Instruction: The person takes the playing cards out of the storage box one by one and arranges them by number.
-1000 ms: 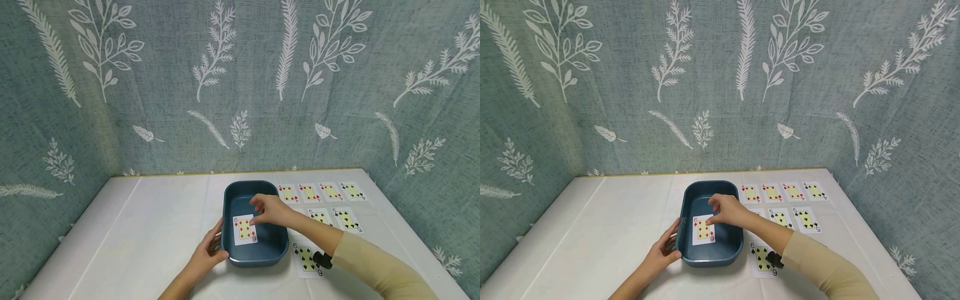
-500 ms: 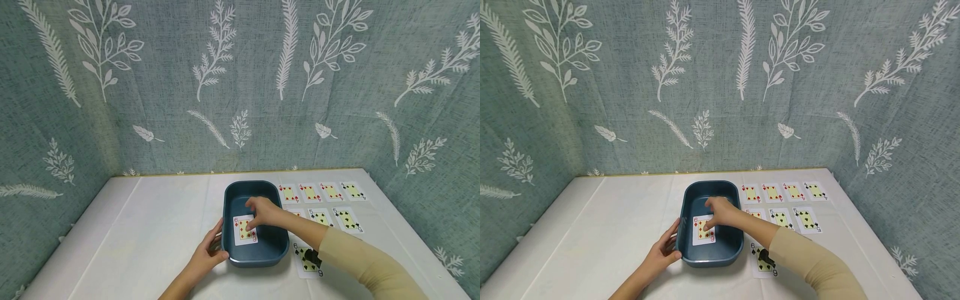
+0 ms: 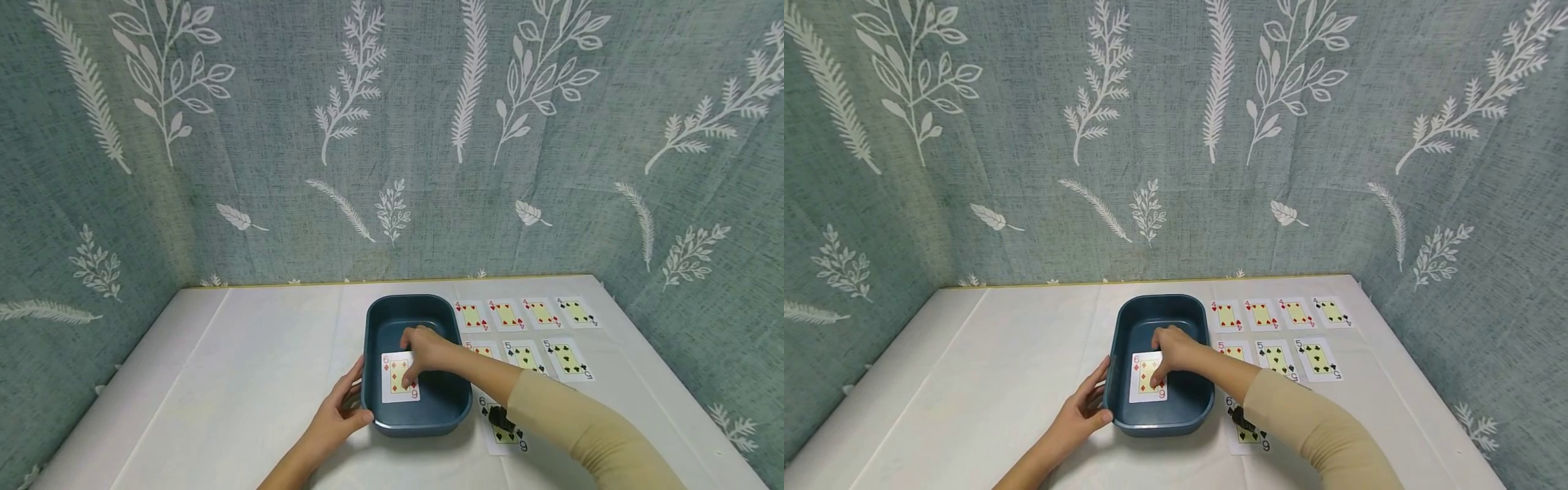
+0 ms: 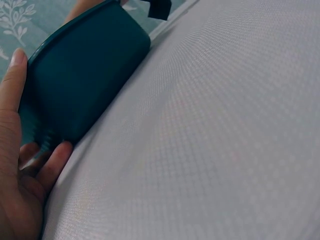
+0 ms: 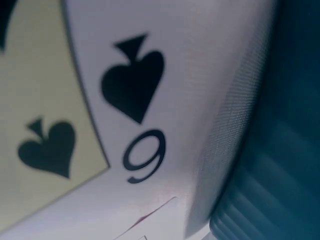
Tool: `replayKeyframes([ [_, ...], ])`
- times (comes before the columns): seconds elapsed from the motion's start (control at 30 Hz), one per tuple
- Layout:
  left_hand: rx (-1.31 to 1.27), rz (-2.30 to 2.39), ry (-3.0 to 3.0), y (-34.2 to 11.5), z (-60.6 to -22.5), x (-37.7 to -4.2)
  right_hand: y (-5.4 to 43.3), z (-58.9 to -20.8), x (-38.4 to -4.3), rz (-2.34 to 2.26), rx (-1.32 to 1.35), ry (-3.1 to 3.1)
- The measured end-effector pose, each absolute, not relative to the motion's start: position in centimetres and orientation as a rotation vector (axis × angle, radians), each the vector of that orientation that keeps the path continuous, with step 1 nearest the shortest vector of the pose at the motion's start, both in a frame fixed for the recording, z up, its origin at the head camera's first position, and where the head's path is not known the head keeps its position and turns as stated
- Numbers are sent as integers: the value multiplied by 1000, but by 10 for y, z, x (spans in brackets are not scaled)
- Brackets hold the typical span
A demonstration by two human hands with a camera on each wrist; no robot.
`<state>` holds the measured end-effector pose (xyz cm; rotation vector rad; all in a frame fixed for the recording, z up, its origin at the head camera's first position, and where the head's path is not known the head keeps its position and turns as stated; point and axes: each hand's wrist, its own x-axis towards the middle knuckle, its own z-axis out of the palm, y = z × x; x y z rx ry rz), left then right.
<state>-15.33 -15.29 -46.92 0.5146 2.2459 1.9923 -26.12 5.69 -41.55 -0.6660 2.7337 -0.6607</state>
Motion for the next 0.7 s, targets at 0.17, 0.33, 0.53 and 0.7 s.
replayKeyframes([
  [0.17, 499, 1991, 2246, -153, -469, -153, 56, -416, -261, -652, -653, 2742],
  [0.33, 495, 1979, 2262, -153, -469, -154, 55, -414, -259, -669, -620, 2733],
  [0.53, 474, 1977, 2262, -153, -467, -153, 53, -412, -256, -757, -621, 2706],
  [0.7, 454, 1976, 2264, -152, -467, -153, 56, -410, -253, -884, -704, 2706],
])
